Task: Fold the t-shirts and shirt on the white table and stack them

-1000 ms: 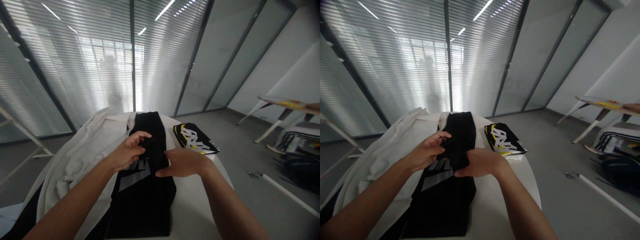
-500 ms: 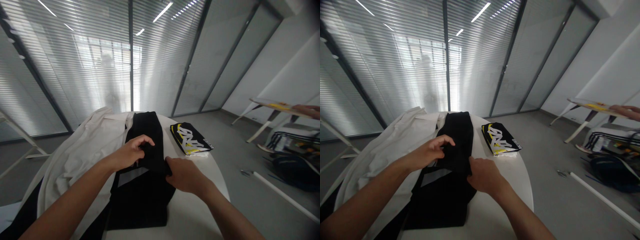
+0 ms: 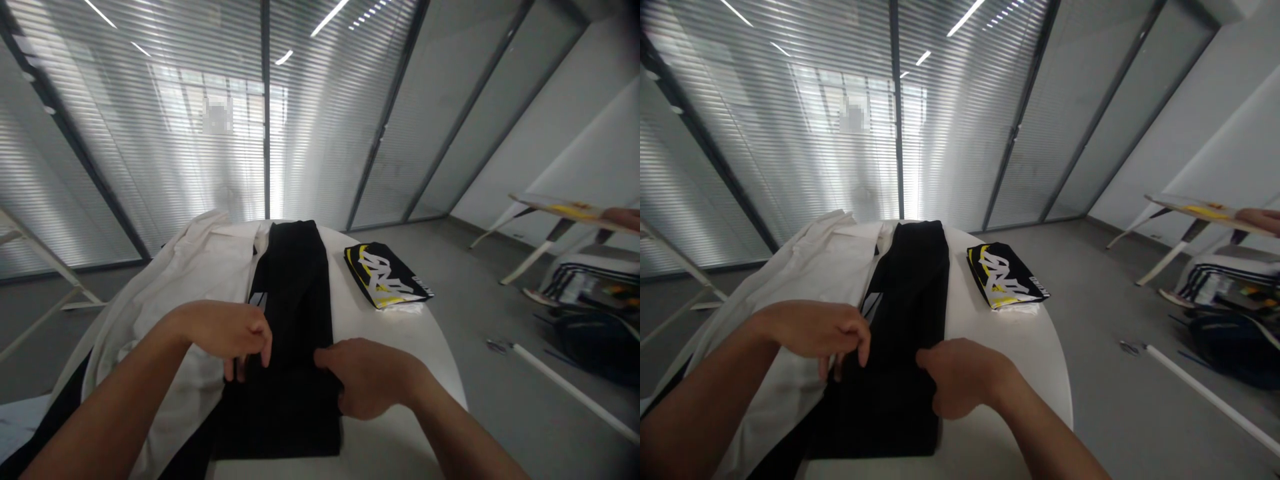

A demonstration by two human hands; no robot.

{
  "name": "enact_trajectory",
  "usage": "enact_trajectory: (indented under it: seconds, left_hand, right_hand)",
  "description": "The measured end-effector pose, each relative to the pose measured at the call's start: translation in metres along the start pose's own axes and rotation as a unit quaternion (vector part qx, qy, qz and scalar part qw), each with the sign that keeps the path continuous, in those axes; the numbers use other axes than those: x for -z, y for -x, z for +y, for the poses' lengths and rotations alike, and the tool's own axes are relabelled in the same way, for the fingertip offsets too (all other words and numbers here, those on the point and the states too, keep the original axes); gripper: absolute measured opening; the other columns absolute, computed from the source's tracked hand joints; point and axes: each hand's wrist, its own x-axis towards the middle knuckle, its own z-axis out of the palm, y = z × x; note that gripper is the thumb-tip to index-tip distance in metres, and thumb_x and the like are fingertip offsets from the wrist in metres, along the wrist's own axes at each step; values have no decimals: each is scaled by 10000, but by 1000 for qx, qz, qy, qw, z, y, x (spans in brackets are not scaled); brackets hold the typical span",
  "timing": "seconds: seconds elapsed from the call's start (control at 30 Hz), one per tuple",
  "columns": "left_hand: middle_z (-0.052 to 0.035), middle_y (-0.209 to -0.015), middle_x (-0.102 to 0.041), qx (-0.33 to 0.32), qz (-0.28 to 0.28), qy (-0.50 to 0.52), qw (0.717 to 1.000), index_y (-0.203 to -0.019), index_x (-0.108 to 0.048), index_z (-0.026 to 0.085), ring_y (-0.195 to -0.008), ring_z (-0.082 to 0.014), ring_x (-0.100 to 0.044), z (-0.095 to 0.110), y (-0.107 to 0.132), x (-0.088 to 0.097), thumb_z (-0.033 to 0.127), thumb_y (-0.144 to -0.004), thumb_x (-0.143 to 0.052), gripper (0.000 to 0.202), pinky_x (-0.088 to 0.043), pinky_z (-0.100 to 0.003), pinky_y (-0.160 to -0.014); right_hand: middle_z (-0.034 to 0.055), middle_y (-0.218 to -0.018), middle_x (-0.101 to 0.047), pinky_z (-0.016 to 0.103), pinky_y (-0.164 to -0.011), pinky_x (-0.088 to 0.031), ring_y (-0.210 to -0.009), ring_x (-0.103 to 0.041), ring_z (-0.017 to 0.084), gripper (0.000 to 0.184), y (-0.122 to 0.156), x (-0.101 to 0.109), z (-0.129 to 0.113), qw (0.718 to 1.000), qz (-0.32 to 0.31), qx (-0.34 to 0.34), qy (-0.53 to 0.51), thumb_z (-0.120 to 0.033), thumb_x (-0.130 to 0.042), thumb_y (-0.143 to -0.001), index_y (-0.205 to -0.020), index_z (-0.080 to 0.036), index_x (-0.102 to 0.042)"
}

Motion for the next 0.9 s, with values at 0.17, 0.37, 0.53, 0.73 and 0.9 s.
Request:
enact_trajectory:
  seconds: [0.17,0.37,0.53,0.73,0.9]
  left_hand:
    - [-46,-581,-650,57,-81,-5,995,-765,-708,204,-558,-221,-664,-14,-10,7,180,-710,-490,226,-505,-298,-477]
    - [-65,-592,-672,112,-151,33,982,-710,-691,217,-503,-234,-641,-31,-30,16,172,-649,-531,177,-501,-341,-467]
    - [-66,-566,-661,117,-129,23,984,-780,-674,206,-496,-237,-640,-46,-37,27,245,-735,-504,180,-503,-351,-483]
    - [-93,-631,-662,128,277,-71,950,-795,-574,154,-430,-192,-603,-75,-70,37,520,-892,-332,449,-454,-288,-475]
    - [-173,-903,-704,192,395,-216,872,-810,-608,158,-853,-295,-686,-85,-96,32,547,-891,-352,473,-486,-341,-689]
  right_hand:
    - [113,-933,-714,279,-538,-381,-783,-670,260,453,-7,1,-7,999,-26,40,-8,-306,-590,-644,-1080,-191,-639]
    - [78,-855,-712,256,-491,-337,-704,-653,227,464,-13,-6,-9,995,-34,90,-34,-340,-577,-655,-1092,-194,-634]
    - [42,-829,-707,237,-502,-353,-686,-632,197,476,-17,-13,-11,989,-39,126,-71,-357,-589,-661,-1113,-211,-627]
    - [1,-777,-687,213,-542,-389,-674,-612,156,372,-25,-19,-9,980,-48,165,-101,-316,-600,-667,-1014,-209,-680]
    - [-19,-788,-674,183,-580,-418,-667,-604,116,359,-32,-25,-5,967,-41,199,-152,-265,-582,-678,-1008,-195,-703]
